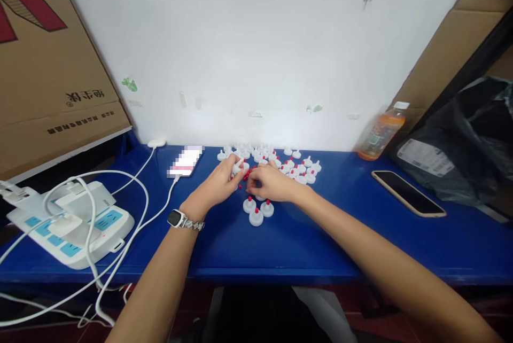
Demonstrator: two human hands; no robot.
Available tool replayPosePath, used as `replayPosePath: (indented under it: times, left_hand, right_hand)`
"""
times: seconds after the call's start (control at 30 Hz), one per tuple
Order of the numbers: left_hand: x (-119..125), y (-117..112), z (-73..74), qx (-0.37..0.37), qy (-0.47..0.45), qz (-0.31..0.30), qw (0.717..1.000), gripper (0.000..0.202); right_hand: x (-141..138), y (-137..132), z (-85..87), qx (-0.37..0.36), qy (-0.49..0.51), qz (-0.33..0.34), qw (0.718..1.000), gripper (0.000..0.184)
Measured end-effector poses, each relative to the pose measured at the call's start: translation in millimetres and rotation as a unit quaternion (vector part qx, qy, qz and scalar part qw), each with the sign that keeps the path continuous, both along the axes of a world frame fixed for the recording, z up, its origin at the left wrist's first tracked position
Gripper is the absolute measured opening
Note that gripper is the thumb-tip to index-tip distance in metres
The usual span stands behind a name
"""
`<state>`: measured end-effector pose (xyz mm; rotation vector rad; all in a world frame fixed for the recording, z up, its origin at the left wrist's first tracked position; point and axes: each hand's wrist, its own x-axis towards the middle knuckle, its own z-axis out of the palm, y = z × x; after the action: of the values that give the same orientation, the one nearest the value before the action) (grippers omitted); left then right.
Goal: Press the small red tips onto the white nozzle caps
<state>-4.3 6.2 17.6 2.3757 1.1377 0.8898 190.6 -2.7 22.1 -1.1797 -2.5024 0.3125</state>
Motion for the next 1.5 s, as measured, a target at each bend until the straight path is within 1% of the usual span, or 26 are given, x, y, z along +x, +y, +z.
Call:
replayPosePath:
  times: [0.07,0.13,0.2,0.3,0.4,0.57,0.67,0.77,0.87,0.93,1.03,1.1,1.13,1.17,1.2,1.27,1.3,1.37,1.4,1.5]
  left_hand:
    - [1,-1,0.4,0.0,0.005,-0.009,1.0,0.019]
    - [1,-2,0.3,-0.003,0.003,-0.014,1.0,0.02]
    - [2,-2,-0.4,-0.006,0.002,-0.007,1.0,0.023]
    - [2,0,-1.2,-0.012,0.002,0.006,1.0,0.025]
    - [0,1,-0.1,-0.011,0.005,0.017,1.0,0.024]
    - [-8,4,2.6,-0.004,-0.001,0.048,0.999,0.019]
    - [-12,6,2.2,-0.009,-0.01,0.064,0.998,0.016]
    - [-14,7,0.8,-0.001,-0.01,0.064,0.998,0.016]
    - [-14,7,-0.5,0.008,-0.01,0.06,0.998,0.016]
    - [-13,7,-0.5,0.009,-0.008,0.06,0.998,0.016]
    - [-13,6,0.7,0.001,-0.006,0.06,0.998,0.017]
    - [-13,4,1.7,-0.004,-0.004,0.059,0.998,0.017]
    - [-12,4,1.9,-0.005,-0.003,0.056,0.998,0.017]
    - [-11,3,1.8,-0.004,-0.003,0.052,0.999,0.018]
    - [-9,3,1.4,-0.001,-0.001,0.048,0.999,0.019]
    - [-5,1,-0.3,0.004,0.002,0.039,0.999,0.021]
    - [-2,0,-1.3,0.005,0.005,0.034,0.999,0.021]
    - [3,-1,-2.9,0.005,0.008,0.018,1.0,0.022]
    - [6,-2,-3.3,0.003,0.007,0.008,1.0,0.023]
    - [10,-5,-2.8,0.0,0.002,-0.013,1.0,0.024]
  right_hand:
    - [3,1,0.7,0.015,0.038,-0.015,0.999,0.01]
    - [8,3,1.1,0.013,0.079,-0.023,0.997,0.01]
    - [12,3,0.5,0.012,0.093,-0.025,0.995,0.012]
    - [15,2,-2.2,0.03,0.063,-0.026,0.997,0.012]
    - [10,1,-4.0,0.035,0.02,-0.02,0.999,0.013]
    - [-7,8,0.9,0.02,-0.018,0.025,0.999,0.004]
    - [-16,13,4.4,0.017,-0.043,0.045,0.998,0.005]
    - [-23,17,3.3,0.024,-0.06,0.053,0.996,0.009]
    - [-26,19,-1.5,0.02,-0.059,0.059,0.996,0.006]
    - [-27,19,-4.6,0.017,-0.057,0.063,0.996,0.008]
    - [-24,19,-5.7,0.038,-0.028,0.059,0.997,0.01]
    - [-18,19,-3.8,0.036,0.054,0.046,0.997,0.008]
    - [-14,18,-2.4,0.014,0.115,0.035,0.993,0.008]
    - [-10,18,-1.1,-0.023,0.181,0.024,0.983,0.009]
    - [-5,18,-0.1,-0.068,0.248,0.014,0.966,0.012]
    - [2,17,0.5,-0.151,0.364,-0.004,0.919,0.023]
    - [5,16,0.0,-0.175,0.41,-0.012,0.895,0.028]
    - [7,15,-2.2,-0.198,0.475,-0.02,0.857,0.035]
    - [6,15,-3.4,-0.204,0.494,-0.021,0.845,0.036]
    - [3,13,-5.2,-0.223,0.513,-0.01,0.829,0.038]
